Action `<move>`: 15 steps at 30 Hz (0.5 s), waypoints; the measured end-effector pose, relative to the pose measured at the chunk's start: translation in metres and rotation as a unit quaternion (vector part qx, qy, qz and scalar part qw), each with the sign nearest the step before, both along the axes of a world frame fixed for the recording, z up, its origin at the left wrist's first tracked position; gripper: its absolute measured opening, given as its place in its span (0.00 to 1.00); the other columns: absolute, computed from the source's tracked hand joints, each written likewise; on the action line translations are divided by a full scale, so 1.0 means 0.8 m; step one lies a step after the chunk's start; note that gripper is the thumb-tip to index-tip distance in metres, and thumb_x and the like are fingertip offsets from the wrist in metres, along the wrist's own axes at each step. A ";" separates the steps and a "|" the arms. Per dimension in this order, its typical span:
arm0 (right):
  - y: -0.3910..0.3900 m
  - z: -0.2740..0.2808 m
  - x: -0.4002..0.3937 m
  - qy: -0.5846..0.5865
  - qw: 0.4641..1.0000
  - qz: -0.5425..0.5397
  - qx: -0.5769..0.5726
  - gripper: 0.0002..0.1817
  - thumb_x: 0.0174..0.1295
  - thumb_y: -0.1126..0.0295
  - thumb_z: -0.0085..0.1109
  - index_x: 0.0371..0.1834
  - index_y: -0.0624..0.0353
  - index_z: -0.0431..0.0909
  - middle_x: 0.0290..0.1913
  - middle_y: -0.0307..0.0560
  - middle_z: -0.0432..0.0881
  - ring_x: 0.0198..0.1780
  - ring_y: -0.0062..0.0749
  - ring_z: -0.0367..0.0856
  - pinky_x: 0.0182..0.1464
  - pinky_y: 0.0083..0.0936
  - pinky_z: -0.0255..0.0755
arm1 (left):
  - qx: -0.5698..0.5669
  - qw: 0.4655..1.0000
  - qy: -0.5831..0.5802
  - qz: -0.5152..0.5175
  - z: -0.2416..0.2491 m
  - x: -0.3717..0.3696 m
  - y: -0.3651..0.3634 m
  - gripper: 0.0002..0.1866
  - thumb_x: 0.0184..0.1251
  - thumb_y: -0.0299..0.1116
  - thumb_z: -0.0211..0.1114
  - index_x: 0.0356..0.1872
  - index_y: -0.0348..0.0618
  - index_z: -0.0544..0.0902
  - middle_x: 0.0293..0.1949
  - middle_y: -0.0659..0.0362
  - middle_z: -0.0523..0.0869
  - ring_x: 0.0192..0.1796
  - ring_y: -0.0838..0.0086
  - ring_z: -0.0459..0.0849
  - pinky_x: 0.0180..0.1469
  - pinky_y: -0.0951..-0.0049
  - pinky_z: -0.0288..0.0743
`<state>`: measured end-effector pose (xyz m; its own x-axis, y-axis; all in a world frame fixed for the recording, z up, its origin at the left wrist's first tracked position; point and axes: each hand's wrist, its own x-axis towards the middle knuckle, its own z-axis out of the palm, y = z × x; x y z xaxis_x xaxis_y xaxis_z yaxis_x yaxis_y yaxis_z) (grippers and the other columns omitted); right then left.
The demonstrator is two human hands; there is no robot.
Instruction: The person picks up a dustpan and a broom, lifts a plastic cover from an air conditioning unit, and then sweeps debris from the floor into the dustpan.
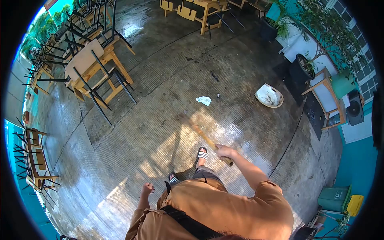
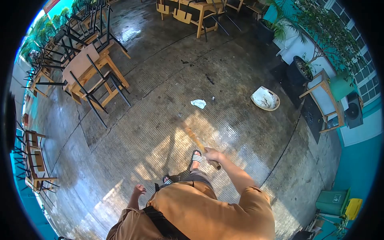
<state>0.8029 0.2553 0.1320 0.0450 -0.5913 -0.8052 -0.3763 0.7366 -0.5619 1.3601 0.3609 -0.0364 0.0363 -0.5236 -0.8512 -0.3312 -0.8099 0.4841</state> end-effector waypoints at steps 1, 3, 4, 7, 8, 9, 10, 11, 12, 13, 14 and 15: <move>-0.007 0.006 0.025 -0.054 0.998 0.017 0.002 0.28 0.60 0.64 0.51 0.64 0.60 0.62 0.23 0.46 0.75 0.18 0.28 0.74 0.20 0.27 0.72 | 0.000 1.000 -0.001 0.000 0.002 -0.005 -0.005 0.14 0.67 0.40 0.52 0.34 0.38 0.75 0.28 0.54 0.83 0.25 0.68 0.84 0.24 0.68 0.78; -0.012 -0.070 0.065 -0.061 0.995 0.075 -0.007 0.31 0.59 0.63 0.53 0.66 0.60 0.60 0.28 0.51 0.80 0.21 0.28 0.77 0.23 0.27 0.73 | -0.013 1.000 -0.012 0.002 0.008 -0.018 -0.012 0.13 0.66 0.39 0.52 0.35 0.37 0.75 0.27 0.54 0.83 0.25 0.69 0.84 0.24 0.69 0.79; -0.019 -0.080 0.093 -0.045 0.992 0.121 -0.008 0.34 0.57 0.60 0.56 0.67 0.59 0.59 0.33 0.54 0.82 0.22 0.28 0.80 0.25 0.26 0.74 | -0.009 1.000 -0.016 0.003 0.018 -0.024 -0.015 0.13 0.66 0.39 0.52 0.35 0.37 0.75 0.27 0.54 0.83 0.25 0.69 0.84 0.24 0.69 0.79; -0.024 -0.158 0.157 -0.077 0.986 0.145 0.037 0.37 0.53 0.54 0.58 0.65 0.59 0.63 0.38 0.51 0.82 0.29 0.32 0.81 0.32 0.26 0.75 | -0.005 0.998 -0.047 -0.038 0.045 -0.038 -0.028 0.13 0.66 0.37 0.52 0.36 0.35 0.75 0.28 0.53 0.82 0.26 0.69 0.84 0.24 0.69 0.79; -0.031 -0.152 0.166 -0.082 0.985 0.145 0.041 0.37 0.53 0.54 0.58 0.65 0.59 0.63 0.38 0.51 0.82 0.29 0.32 0.81 0.32 0.26 0.75 | -0.014 0.998 -0.047 -0.033 0.045 -0.039 -0.027 0.13 0.65 0.37 0.52 0.36 0.34 0.75 0.28 0.52 0.82 0.25 0.69 0.84 0.24 0.70 0.78; -0.041 -0.149 0.171 -0.100 0.985 0.133 0.055 0.36 0.53 0.53 0.58 0.64 0.58 0.64 0.40 0.52 0.82 0.33 0.32 0.81 0.35 0.27 0.74 | -0.023 0.998 -0.046 -0.028 0.046 -0.040 -0.025 0.13 0.65 0.36 0.52 0.37 0.33 0.75 0.28 0.52 0.82 0.25 0.69 0.84 0.24 0.70 0.78; -0.044 -0.144 0.175 -0.118 0.983 0.120 0.071 0.35 0.53 0.53 0.58 0.64 0.57 0.66 0.41 0.52 0.82 0.36 0.33 0.80 0.38 0.27 0.74 | -0.016 0.998 -0.049 -0.026 0.047 -0.039 -0.020 0.13 0.65 0.36 0.52 0.37 0.33 0.75 0.28 0.52 0.82 0.25 0.69 0.84 0.24 0.70 0.78; -0.050 -0.216 0.174 -0.154 0.980 0.114 0.060 0.34 0.62 0.61 0.54 0.69 0.55 0.53 0.22 0.49 0.79 0.16 0.30 0.76 0.18 0.27 0.73 | -0.006 0.998 -0.053 -0.013 0.052 -0.041 -0.023 0.14 0.65 0.37 0.52 0.37 0.33 0.75 0.27 0.52 0.82 0.25 0.69 0.84 0.23 0.70 0.78; -0.057 -0.224 0.152 -0.163 0.979 0.104 0.065 0.33 0.60 0.59 0.55 0.68 0.56 0.58 0.30 0.52 0.82 0.20 0.34 0.79 0.23 0.29 0.76 | 0.004 0.998 -0.057 0.002 0.053 -0.042 -0.024 0.14 0.65 0.37 0.52 0.37 0.33 0.75 0.27 0.52 0.82 0.24 0.68 0.84 0.23 0.70 0.78; -0.068 -0.218 0.123 -0.051 0.985 0.165 -0.026 0.32 0.56 0.57 0.58 0.64 0.58 0.65 0.43 0.53 0.81 0.34 0.37 0.82 0.37 0.30 0.77 | 0.010 0.998 -0.059 0.005 0.051 -0.042 -0.022 0.14 0.65 0.37 0.52 0.37 0.33 0.75 0.27 0.52 0.82 0.24 0.68 0.84 0.23 0.70 0.78; -0.085 -0.124 0.092 -0.025 0.992 0.115 0.035 0.33 0.53 0.54 0.60 0.62 0.58 0.68 0.53 0.52 0.78 0.47 0.37 0.78 0.49 0.28 0.73 | -0.005 0.998 -0.066 -0.001 0.046 -0.038 -0.016 0.14 0.65 0.37 0.52 0.37 0.33 0.75 0.27 0.52 0.82 0.24 0.68 0.83 0.23 0.70 0.78; -0.093 -0.176 0.051 -0.064 0.992 0.100 0.037 0.34 0.53 0.54 0.61 0.62 0.58 0.68 0.53 0.50 0.78 0.53 0.34 0.74 0.54 0.27 0.70 | -0.020 0.997 -0.075 -0.006 0.043 -0.034 -0.010 0.14 0.65 0.37 0.52 0.37 0.34 0.75 0.26 0.52 0.82 0.24 0.69 0.83 0.23 0.70 0.77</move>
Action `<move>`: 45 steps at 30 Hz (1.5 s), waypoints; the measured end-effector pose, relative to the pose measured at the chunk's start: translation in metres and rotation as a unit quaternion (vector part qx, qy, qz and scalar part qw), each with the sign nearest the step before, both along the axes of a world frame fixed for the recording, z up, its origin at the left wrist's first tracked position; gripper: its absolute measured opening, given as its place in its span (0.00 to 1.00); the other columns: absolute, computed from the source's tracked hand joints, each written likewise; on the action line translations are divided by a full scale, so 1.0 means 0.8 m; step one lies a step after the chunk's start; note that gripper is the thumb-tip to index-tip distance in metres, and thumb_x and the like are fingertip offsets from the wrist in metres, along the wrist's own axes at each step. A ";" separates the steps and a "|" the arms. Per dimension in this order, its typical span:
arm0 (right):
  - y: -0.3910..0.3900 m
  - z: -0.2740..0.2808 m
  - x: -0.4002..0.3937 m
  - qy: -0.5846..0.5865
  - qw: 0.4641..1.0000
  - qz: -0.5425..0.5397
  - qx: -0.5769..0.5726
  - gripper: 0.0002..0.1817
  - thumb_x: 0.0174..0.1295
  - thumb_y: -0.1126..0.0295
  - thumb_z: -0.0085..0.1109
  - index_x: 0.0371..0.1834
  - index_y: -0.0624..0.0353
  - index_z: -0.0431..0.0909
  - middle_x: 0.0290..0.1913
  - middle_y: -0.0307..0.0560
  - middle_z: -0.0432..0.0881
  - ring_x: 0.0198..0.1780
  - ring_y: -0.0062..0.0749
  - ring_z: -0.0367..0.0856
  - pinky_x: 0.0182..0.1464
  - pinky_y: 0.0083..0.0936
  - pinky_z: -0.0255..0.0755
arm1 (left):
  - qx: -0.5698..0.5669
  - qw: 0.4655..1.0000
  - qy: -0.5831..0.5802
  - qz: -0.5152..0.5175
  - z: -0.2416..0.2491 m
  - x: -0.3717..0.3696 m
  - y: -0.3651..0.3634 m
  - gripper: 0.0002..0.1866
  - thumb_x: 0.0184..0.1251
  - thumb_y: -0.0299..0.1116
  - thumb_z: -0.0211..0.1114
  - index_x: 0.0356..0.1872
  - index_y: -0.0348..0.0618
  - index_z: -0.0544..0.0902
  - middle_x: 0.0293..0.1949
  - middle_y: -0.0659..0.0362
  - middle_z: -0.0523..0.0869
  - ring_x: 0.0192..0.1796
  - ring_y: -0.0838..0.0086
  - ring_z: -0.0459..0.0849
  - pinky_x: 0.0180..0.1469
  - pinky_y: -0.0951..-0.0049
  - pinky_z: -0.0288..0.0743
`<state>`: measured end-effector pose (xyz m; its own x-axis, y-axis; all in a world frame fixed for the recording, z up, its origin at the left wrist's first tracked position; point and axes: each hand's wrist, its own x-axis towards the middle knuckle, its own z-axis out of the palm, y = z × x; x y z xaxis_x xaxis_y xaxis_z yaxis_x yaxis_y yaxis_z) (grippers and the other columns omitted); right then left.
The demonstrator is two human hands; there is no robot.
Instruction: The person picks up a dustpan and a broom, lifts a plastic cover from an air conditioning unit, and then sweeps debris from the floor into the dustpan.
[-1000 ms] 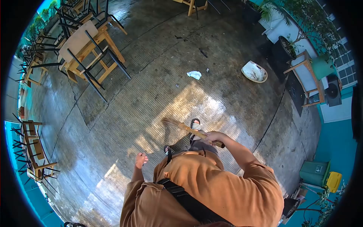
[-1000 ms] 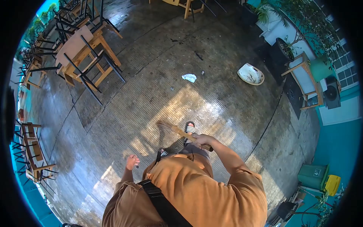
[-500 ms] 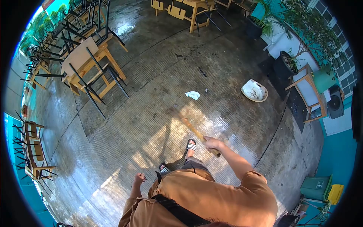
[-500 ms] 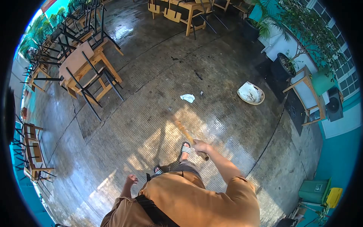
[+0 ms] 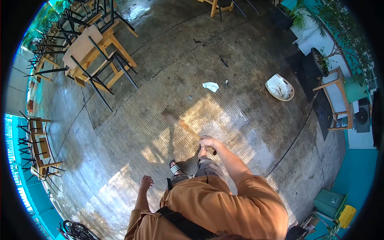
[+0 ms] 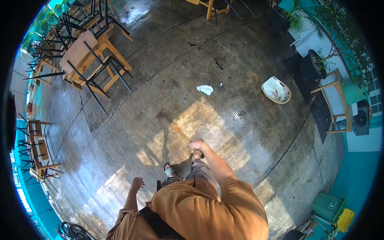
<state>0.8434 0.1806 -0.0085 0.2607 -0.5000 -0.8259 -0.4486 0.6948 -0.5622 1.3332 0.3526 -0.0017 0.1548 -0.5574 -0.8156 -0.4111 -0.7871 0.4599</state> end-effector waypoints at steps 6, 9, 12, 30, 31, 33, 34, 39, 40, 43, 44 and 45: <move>-0.022 0.016 -0.090 0.165 0.970 -0.166 -0.069 0.31 0.61 0.63 0.51 0.68 0.59 0.58 0.23 0.46 0.77 0.15 0.29 0.74 0.18 0.28 0.71 | 0.013 1.000 0.013 0.000 0.003 -0.007 0.029 0.17 0.66 0.40 0.52 0.41 0.32 0.74 0.30 0.50 0.83 0.29 0.68 0.84 0.26 0.69 0.77; -0.012 0.094 -0.080 0.193 0.963 -0.172 -0.071 0.32 0.62 0.64 0.51 0.70 0.57 0.55 0.24 0.47 0.77 0.16 0.29 0.74 0.18 0.28 0.71 | 0.046 0.998 0.017 0.045 -0.013 -0.010 0.040 0.14 0.65 0.38 0.54 0.40 0.35 0.74 0.28 0.53 0.82 0.27 0.69 0.83 0.27 0.69 0.78; 0.016 0.137 -0.049 0.146 0.979 -0.131 -0.060 0.33 0.63 0.65 0.51 0.70 0.57 0.53 0.27 0.49 0.78 0.16 0.28 0.74 0.18 0.27 0.71 | 0.061 0.997 0.024 0.044 -0.020 -0.017 0.046 0.14 0.65 0.38 0.54 0.41 0.35 0.73 0.29 0.53 0.82 0.26 0.69 0.83 0.27 0.69 0.78; -0.073 0.010 -0.072 0.169 0.960 -0.201 -0.093 0.32 0.61 0.64 0.52 0.69 0.59 0.56 0.26 0.47 0.78 0.17 0.28 0.75 0.17 0.27 0.70 | 0.007 1.000 0.029 0.001 0.024 -0.087 -0.039 0.15 0.66 0.39 0.53 0.41 0.34 0.75 0.31 0.54 0.82 0.32 0.69 0.84 0.31 0.71 0.78; -0.073 0.027 -0.078 0.193 0.945 -0.247 -0.091 0.32 0.62 0.65 0.51 0.69 0.58 0.55 0.25 0.48 0.78 0.16 0.28 0.74 0.16 0.28 0.70 | 0.005 1.000 0.031 -0.001 0.018 -0.085 -0.033 0.15 0.66 0.39 0.53 0.41 0.34 0.75 0.31 0.54 0.82 0.32 0.69 0.84 0.31 0.71 0.78; -0.058 0.070 -0.083 0.184 0.947 -0.255 -0.065 0.32 0.63 0.65 0.49 0.70 0.58 0.53 0.24 0.48 0.76 0.15 0.29 0.73 0.16 0.27 0.69 | 0.046 0.998 0.013 0.033 0.009 -0.083 -0.011 0.16 0.66 0.40 0.53 0.37 0.33 0.76 0.28 0.53 0.83 0.28 0.70 0.84 0.27 0.71 0.78; -0.048 0.077 -0.088 0.144 0.958 -0.238 -0.066 0.31 0.63 0.65 0.49 0.70 0.59 0.54 0.24 0.47 0.76 0.15 0.28 0.73 0.16 0.26 0.69 | 0.044 0.998 0.020 0.029 0.005 -0.083 -0.005 0.16 0.66 0.40 0.53 0.37 0.33 0.76 0.28 0.53 0.83 0.28 0.70 0.84 0.27 0.71 0.78; -0.007 0.006 -0.085 0.002 0.978 -0.207 -0.038 0.29 0.61 0.66 0.54 0.67 0.59 0.61 0.25 0.44 0.77 0.16 0.25 0.72 0.16 0.25 0.69 | 0.084 0.996 -0.004 0.036 0.008 -0.077 -0.003 0.17 0.66 0.41 0.53 0.40 0.34 0.76 0.29 0.52 0.82 0.27 0.68 0.84 0.27 0.68 0.79; -0.008 -0.014 -0.091 0.002 0.976 -0.211 -0.044 0.29 0.61 0.66 0.54 0.67 0.59 0.61 0.25 0.44 0.77 0.16 0.25 0.72 0.16 0.25 0.69 | 0.079 0.996 -0.003 0.032 0.010 -0.079 -0.016 0.17 0.66 0.41 0.53 0.40 0.34 0.76 0.29 0.52 0.82 0.27 0.68 0.84 0.27 0.68 0.79; -0.026 -0.013 -0.124 0.035 0.987 -0.154 -0.021 0.30 0.60 0.66 0.56 0.67 0.57 0.61 0.25 0.44 0.76 0.16 0.25 0.73 0.16 0.25 0.69 | 0.079 0.996 -0.005 0.044 0.026 -0.095 -0.052 0.15 0.66 0.39 0.53 0.41 0.35 0.74 0.30 0.53 0.81 0.29 0.68 0.84 0.30 0.69 0.78; -0.036 0.017 -0.155 0.026 0.979 -0.202 0.014 0.29 0.60 0.66 0.56 0.66 0.57 0.62 0.25 0.44 0.76 0.16 0.26 0.73 0.16 0.26 0.70 | 0.051 0.998 -0.009 0.036 0.029 -0.102 -0.066 0.15 0.66 0.39 0.53 0.40 0.35 0.74 0.29 0.53 0.81 0.29 0.68 0.84 0.30 0.69 0.78; -0.042 0.038 -0.184 0.017 0.967 -0.250 0.050 0.29 0.60 0.66 0.57 0.65 0.56 0.64 0.24 0.44 0.76 0.16 0.26 0.73 0.16 0.27 0.70 | 0.025 0.999 -0.014 0.030 0.034 -0.109 -0.077 0.15 0.66 0.39 0.53 0.40 0.35 0.75 0.29 0.53 0.81 0.29 0.68 0.84 0.30 0.70 0.78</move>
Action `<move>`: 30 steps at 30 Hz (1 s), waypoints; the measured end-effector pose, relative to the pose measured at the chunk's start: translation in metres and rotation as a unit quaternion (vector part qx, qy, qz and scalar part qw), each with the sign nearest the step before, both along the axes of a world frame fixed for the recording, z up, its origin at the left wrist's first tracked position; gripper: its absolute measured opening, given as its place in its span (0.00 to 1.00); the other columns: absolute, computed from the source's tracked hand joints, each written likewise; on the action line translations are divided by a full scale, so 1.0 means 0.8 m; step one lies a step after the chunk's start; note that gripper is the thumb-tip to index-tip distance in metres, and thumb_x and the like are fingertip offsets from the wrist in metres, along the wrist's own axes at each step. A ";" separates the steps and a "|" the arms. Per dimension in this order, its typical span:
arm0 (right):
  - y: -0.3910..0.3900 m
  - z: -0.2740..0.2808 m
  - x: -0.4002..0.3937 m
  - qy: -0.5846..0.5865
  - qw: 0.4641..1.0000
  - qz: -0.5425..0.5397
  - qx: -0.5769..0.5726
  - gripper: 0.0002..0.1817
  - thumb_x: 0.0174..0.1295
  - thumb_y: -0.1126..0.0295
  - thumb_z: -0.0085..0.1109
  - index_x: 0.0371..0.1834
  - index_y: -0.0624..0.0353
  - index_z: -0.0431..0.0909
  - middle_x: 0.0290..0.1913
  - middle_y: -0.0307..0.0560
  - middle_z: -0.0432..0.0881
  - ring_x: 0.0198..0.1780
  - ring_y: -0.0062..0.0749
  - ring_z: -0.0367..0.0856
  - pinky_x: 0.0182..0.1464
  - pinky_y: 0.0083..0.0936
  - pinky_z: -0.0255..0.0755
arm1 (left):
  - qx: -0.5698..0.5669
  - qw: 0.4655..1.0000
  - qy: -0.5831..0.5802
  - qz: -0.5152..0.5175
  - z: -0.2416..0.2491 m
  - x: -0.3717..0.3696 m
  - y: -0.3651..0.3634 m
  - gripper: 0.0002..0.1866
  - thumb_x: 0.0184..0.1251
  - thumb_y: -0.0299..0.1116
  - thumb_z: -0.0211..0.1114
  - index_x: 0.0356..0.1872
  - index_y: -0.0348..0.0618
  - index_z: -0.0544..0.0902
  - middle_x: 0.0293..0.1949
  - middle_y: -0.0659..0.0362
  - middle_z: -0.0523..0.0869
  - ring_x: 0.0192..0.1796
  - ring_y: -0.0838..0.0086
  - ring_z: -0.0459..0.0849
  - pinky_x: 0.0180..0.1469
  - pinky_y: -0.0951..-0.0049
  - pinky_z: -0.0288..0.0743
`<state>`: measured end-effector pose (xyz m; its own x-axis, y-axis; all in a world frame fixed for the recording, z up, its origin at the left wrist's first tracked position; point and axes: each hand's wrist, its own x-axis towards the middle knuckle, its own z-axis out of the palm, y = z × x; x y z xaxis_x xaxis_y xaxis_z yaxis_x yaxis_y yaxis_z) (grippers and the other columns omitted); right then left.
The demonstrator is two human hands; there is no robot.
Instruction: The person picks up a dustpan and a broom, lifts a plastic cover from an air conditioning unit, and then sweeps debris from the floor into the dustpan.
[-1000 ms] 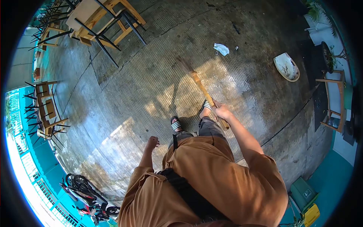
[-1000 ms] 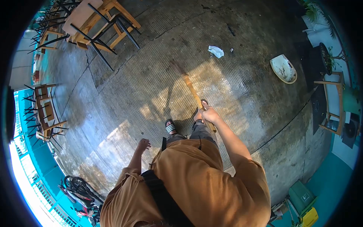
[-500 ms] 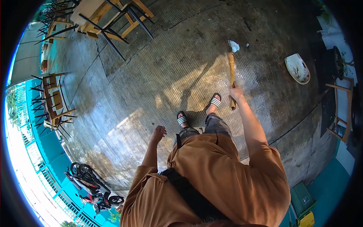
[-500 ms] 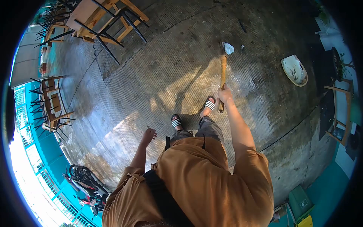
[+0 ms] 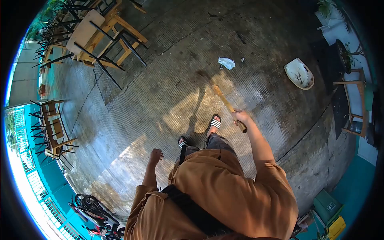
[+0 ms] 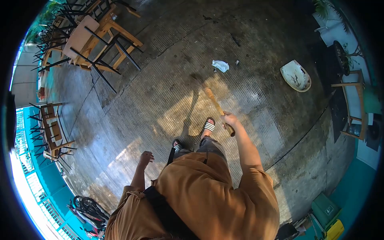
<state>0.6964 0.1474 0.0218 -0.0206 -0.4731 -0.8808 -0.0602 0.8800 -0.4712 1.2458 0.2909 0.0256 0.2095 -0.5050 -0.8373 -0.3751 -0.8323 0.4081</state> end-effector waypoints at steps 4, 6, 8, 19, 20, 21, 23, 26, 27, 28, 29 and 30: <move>-0.023 -0.039 -0.135 0.095 0.994 -0.017 -0.049 0.26 0.62 0.67 0.53 0.64 0.56 0.64 0.23 0.46 0.75 0.14 0.28 0.72 0.14 0.31 0.68 | -0.049 0.998 -0.008 -0.028 0.024 -0.037 -0.040 0.17 0.67 0.39 0.51 0.39 0.32 0.75 0.31 0.51 0.83 0.32 0.68 0.85 0.29 0.69 0.79; -0.041 -0.031 -0.173 0.125 0.990 -0.037 -0.052 0.26 0.62 0.68 0.52 0.65 0.57 0.63 0.21 0.46 0.74 0.14 0.29 0.72 0.14 0.30 0.67 | -0.052 0.998 -0.009 -0.043 0.024 -0.043 -0.045 0.16 0.67 0.39 0.51 0.39 0.32 0.75 0.30 0.51 0.83 0.31 0.68 0.85 0.30 0.69 0.79; -0.044 -0.009 -0.196 0.154 0.985 -0.061 -0.052 0.27 0.62 0.68 0.50 0.66 0.58 0.61 0.20 0.46 0.74 0.13 0.29 0.72 0.14 0.30 0.67 | -0.054 0.997 -0.011 -0.061 0.020 -0.043 -0.048 0.16 0.67 0.39 0.52 0.39 0.32 0.75 0.30 0.51 0.83 0.31 0.68 0.85 0.30 0.69 0.79; -0.008 0.055 -0.090 -0.043 0.996 -0.051 -0.055 0.30 0.62 0.64 0.52 0.67 0.58 0.59 0.22 0.42 0.74 0.17 0.25 0.72 0.17 0.25 0.69 | 0.044 0.998 -0.017 -0.036 -0.011 -0.045 -0.071 0.15 0.66 0.38 0.52 0.38 0.33 0.75 0.27 0.51 0.83 0.25 0.67 0.84 0.24 0.69 0.79; -0.017 0.047 -0.077 -0.067 0.995 -0.058 -0.039 0.31 0.61 0.63 0.54 0.68 0.58 0.59 0.22 0.42 0.74 0.17 0.24 0.71 0.17 0.25 0.69 | 0.050 0.997 -0.021 -0.047 -0.017 -0.049 -0.085 0.15 0.66 0.38 0.52 0.38 0.33 0.75 0.28 0.50 0.83 0.26 0.67 0.84 0.25 0.68 0.79; -0.027 0.036 -0.072 -0.064 0.995 -0.063 -0.037 0.31 0.61 0.63 0.54 0.68 0.58 0.59 0.22 0.42 0.74 0.17 0.24 0.71 0.17 0.25 0.69 | 0.057 0.996 -0.025 -0.057 -0.021 -0.055 -0.100 0.15 0.66 0.38 0.52 0.39 0.33 0.75 0.29 0.50 0.83 0.27 0.66 0.84 0.26 0.68 0.79; -0.050 0.018 -0.069 -0.046 0.998 -0.019 -0.029 0.31 0.61 0.64 0.55 0.68 0.57 0.59 0.23 0.42 0.75 0.17 0.25 0.72 0.17 0.25 0.69 | 0.057 0.996 -0.012 -0.072 -0.030 -0.068 -0.137 0.15 0.66 0.39 0.52 0.39 0.34 0.74 0.29 0.50 0.83 0.27 0.66 0.84 0.26 0.67 0.79; -0.091 0.025 -0.115 -0.024 0.998 -0.054 0.008 0.31 0.61 0.65 0.55 0.68 0.58 0.58 0.22 0.43 0.75 0.17 0.25 0.72 0.18 0.25 0.68 | 0.045 0.994 0.007 -0.095 -0.032 -0.099 -0.218 0.15 0.66 0.39 0.51 0.40 0.35 0.74 0.30 0.50 0.83 0.28 0.67 0.85 0.28 0.67 0.79; -0.100 0.023 -0.140 -0.005 0.997 -0.080 0.005 0.28 0.61 0.65 0.54 0.66 0.58 0.62 0.23 0.44 0.75 0.17 0.26 0.72 0.17 0.26 0.69 | 0.025 0.995 0.011 -0.100 -0.037 -0.107 -0.244 0.15 0.66 0.40 0.51 0.40 0.35 0.75 0.30 0.51 0.83 0.28 0.67 0.84 0.28 0.68 0.79; -0.110 0.019 -0.168 0.016 0.994 -0.104 0.000 0.26 0.61 0.66 0.54 0.63 0.58 0.65 0.23 0.45 0.76 0.17 0.27 0.72 0.17 0.27 0.69 | 0.004 0.995 0.015 -0.103 -0.043 -0.116 -0.274 0.15 0.66 0.40 0.51 0.39 0.35 0.75 0.30 0.51 0.83 0.28 0.68 0.84 0.28 0.68 0.78; -0.125 0.011 -0.198 0.031 0.993 -0.115 0.007 0.25 0.61 0.66 0.53 0.62 0.59 0.66 0.22 0.45 0.76 0.16 0.27 0.72 0.17 0.27 0.69 | 0.020 0.993 0.013 -0.115 -0.042 -0.126 -0.305 0.15 0.66 0.40 0.51 0.39 0.36 0.75 0.31 0.52 0.83 0.29 0.69 0.84 0.28 0.70 0.78; -0.145 0.013 -0.220 0.046 0.991 -0.124 0.014 0.24 0.61 0.66 0.52 0.61 0.59 0.67 0.21 0.45 0.76 0.16 0.28 0.72 0.17 0.27 0.68 | 0.022 0.993 0.018 -0.113 -0.048 -0.135 -0.332 0.15 0.66 0.40 0.51 0.39 0.36 0.75 0.31 0.52 0.83 0.29 0.69 0.84 0.28 0.70 0.78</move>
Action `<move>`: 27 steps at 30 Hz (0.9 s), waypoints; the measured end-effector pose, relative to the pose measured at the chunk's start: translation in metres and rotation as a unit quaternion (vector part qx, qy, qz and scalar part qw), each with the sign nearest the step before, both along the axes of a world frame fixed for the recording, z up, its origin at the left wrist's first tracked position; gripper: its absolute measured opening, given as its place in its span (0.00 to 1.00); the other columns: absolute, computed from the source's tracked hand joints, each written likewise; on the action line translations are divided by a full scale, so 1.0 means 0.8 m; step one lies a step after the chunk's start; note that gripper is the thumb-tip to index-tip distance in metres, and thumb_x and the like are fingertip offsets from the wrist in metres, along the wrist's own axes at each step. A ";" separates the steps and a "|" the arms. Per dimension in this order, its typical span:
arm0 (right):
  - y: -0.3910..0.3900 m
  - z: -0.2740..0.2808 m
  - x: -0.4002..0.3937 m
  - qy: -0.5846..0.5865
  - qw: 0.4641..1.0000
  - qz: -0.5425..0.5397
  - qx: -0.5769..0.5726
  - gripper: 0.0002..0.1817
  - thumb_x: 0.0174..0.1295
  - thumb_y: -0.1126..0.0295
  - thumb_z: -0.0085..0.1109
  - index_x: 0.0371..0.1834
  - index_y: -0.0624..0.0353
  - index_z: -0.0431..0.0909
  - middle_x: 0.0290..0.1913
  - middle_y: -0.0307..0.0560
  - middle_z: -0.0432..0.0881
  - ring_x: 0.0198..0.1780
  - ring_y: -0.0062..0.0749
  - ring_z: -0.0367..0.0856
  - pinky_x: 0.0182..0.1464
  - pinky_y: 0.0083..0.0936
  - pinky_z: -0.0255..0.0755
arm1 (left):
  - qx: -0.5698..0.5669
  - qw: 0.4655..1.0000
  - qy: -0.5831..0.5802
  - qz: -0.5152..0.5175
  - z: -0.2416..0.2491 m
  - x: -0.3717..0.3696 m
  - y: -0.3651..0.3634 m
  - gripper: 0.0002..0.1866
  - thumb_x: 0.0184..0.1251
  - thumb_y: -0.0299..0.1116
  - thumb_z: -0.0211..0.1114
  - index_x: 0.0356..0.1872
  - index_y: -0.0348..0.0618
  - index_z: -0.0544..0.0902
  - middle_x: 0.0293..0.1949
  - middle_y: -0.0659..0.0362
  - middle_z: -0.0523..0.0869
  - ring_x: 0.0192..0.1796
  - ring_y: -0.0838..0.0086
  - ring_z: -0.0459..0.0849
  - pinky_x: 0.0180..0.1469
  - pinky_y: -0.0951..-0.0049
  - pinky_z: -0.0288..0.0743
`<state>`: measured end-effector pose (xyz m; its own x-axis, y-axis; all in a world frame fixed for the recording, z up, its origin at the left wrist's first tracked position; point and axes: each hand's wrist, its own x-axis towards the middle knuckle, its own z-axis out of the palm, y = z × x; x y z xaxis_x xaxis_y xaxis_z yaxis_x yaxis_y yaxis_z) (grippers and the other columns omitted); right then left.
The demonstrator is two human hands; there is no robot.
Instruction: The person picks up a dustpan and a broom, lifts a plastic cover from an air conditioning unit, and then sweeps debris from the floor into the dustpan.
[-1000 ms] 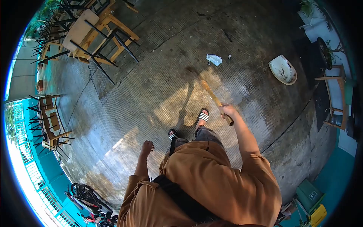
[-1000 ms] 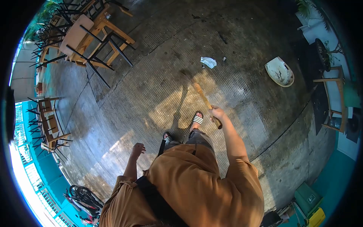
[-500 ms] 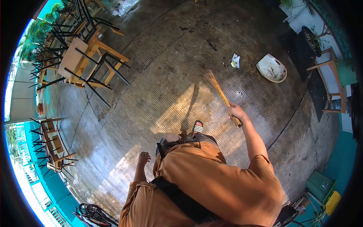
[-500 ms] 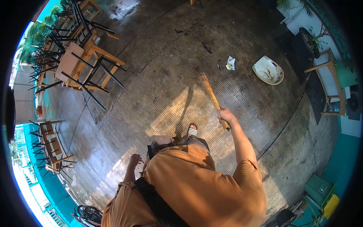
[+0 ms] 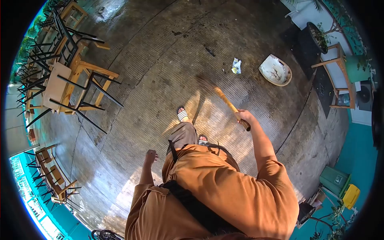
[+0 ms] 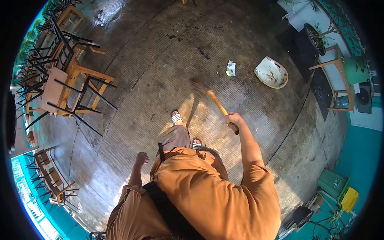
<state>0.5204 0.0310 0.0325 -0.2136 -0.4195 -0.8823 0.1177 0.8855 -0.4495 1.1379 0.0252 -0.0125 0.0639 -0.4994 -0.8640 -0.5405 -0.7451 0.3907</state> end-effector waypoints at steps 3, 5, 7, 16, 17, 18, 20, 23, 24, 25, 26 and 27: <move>-0.068 0.027 -0.031 0.084 0.993 0.080 0.005 0.22 0.61 0.67 0.51 0.59 0.60 0.69 0.19 0.46 0.76 0.15 0.30 0.74 0.16 0.29 0.69 | -0.025 0.999 0.020 -0.005 -0.007 -0.016 -0.075 0.15 0.66 0.42 0.53 0.39 0.38 0.74 0.31 0.54 0.82 0.30 0.69 0.83 0.30 0.69 0.78; -0.112 0.056 -0.012 0.102 0.987 0.121 0.008 0.22 0.61 0.67 0.50 0.58 0.61 0.70 0.19 0.47 0.76 0.16 0.31 0.75 0.16 0.29 0.69 | -0.027 0.999 0.032 0.001 -0.004 -0.021 -0.115 0.15 0.67 0.42 0.53 0.39 0.38 0.74 0.31 0.54 0.82 0.30 0.69 0.83 0.30 0.68 0.78; -0.144 0.070 0.018 0.137 0.980 0.141 -0.027 0.20 0.60 0.66 0.50 0.54 0.63 0.73 0.20 0.49 0.78 0.18 0.32 0.79 0.19 0.31 0.71 | -0.040 0.998 0.045 0.005 -0.011 -0.023 -0.166 0.15 0.67 0.41 0.52 0.40 0.38 0.74 0.31 0.54 0.82 0.30 0.69 0.83 0.29 0.68 0.78; -0.273 0.128 0.120 -0.020 0.988 0.132 -0.077 0.34 0.58 0.67 0.53 0.69 0.53 0.55 0.19 0.43 0.72 0.16 0.29 0.73 0.18 0.27 0.70 | -0.024 0.999 0.022 -0.004 -0.031 -0.027 -0.317 0.14 0.66 0.39 0.51 0.37 0.36 0.74 0.29 0.53 0.82 0.29 0.68 0.84 0.25 0.68 0.78; -0.292 0.116 0.128 -0.056 0.989 0.123 -0.066 0.36 0.57 0.67 0.55 0.70 0.54 0.53 0.19 0.43 0.73 0.16 0.29 0.73 0.18 0.27 0.70 | -0.032 0.999 0.027 -0.005 -0.025 -0.036 -0.329 0.14 0.66 0.39 0.51 0.37 0.36 0.75 0.28 0.53 0.83 0.29 0.68 0.84 0.25 0.68 0.78; -0.309 0.101 0.134 -0.094 0.988 0.114 -0.053 0.38 0.56 0.68 0.56 0.71 0.54 0.51 0.20 0.43 0.73 0.16 0.29 0.73 0.17 0.27 0.70 | -0.039 0.999 0.030 -0.006 -0.016 -0.047 -0.339 0.14 0.66 0.40 0.51 0.37 0.36 0.75 0.28 0.53 0.83 0.28 0.68 0.84 0.26 0.68 0.78; -0.349 0.078 0.139 -0.132 0.980 0.135 -0.064 0.39 0.56 0.69 0.57 0.71 0.55 0.50 0.20 0.44 0.74 0.16 0.28 0.74 0.17 0.27 0.70 | -0.045 0.999 0.025 0.001 -0.004 -0.069 -0.362 0.15 0.66 0.40 0.52 0.38 0.36 0.74 0.28 0.53 0.83 0.28 0.68 0.84 0.26 0.68 0.78; -0.414 0.064 0.141 -0.134 0.975 0.167 -0.055 0.37 0.57 0.71 0.55 0.70 0.55 0.52 0.22 0.45 0.76 0.16 0.28 0.74 0.17 0.27 0.71 | -0.051 0.999 0.002 -0.011 0.016 -0.094 -0.381 0.15 0.66 0.40 0.52 0.38 0.36 0.74 0.28 0.53 0.83 0.28 0.68 0.84 0.26 0.68 0.78; -0.430 0.040 0.130 -0.140 0.973 0.176 -0.056 0.37 0.57 0.71 0.55 0.70 0.55 0.52 0.22 0.45 0.76 0.16 0.28 0.74 0.17 0.27 0.71 | -0.059 0.998 0.000 -0.018 0.022 -0.103 -0.385 0.15 0.65 0.40 0.53 0.39 0.35 0.74 0.28 0.53 0.83 0.28 0.68 0.84 0.26 0.68 0.78; -0.450 0.014 0.119 -0.149 0.973 0.163 -0.058 0.37 0.57 0.70 0.55 0.70 0.56 0.52 0.21 0.45 0.76 0.16 0.28 0.74 0.17 0.28 0.71 | -0.069 0.997 -0.002 -0.027 0.029 -0.115 -0.394 0.15 0.65 0.40 0.53 0.39 0.35 0.74 0.28 0.52 0.83 0.28 0.67 0.84 0.27 0.68 0.78; -0.471 -0.007 0.104 -0.158 0.974 0.147 -0.061 0.37 0.57 0.70 0.55 0.70 0.56 0.52 0.21 0.46 0.76 0.16 0.28 0.74 0.17 0.28 0.71 | -0.073 0.997 -0.008 -0.024 0.034 -0.125 -0.400 0.15 0.65 0.40 0.53 0.39 0.35 0.74 0.28 0.52 0.83 0.28 0.67 0.84 0.27 0.68 0.78; -0.488 -0.015 0.084 -0.120 0.980 0.152 -0.038 0.38 0.56 0.70 0.55 0.71 0.56 0.51 0.20 0.46 0.75 0.16 0.29 0.74 0.16 0.29 0.71 | -0.047 0.999 -0.013 -0.017 0.039 -0.133 -0.400 0.16 0.65 0.41 0.53 0.39 0.35 0.74 0.28 0.52 0.83 0.28 0.67 0.84 0.27 0.68 0.78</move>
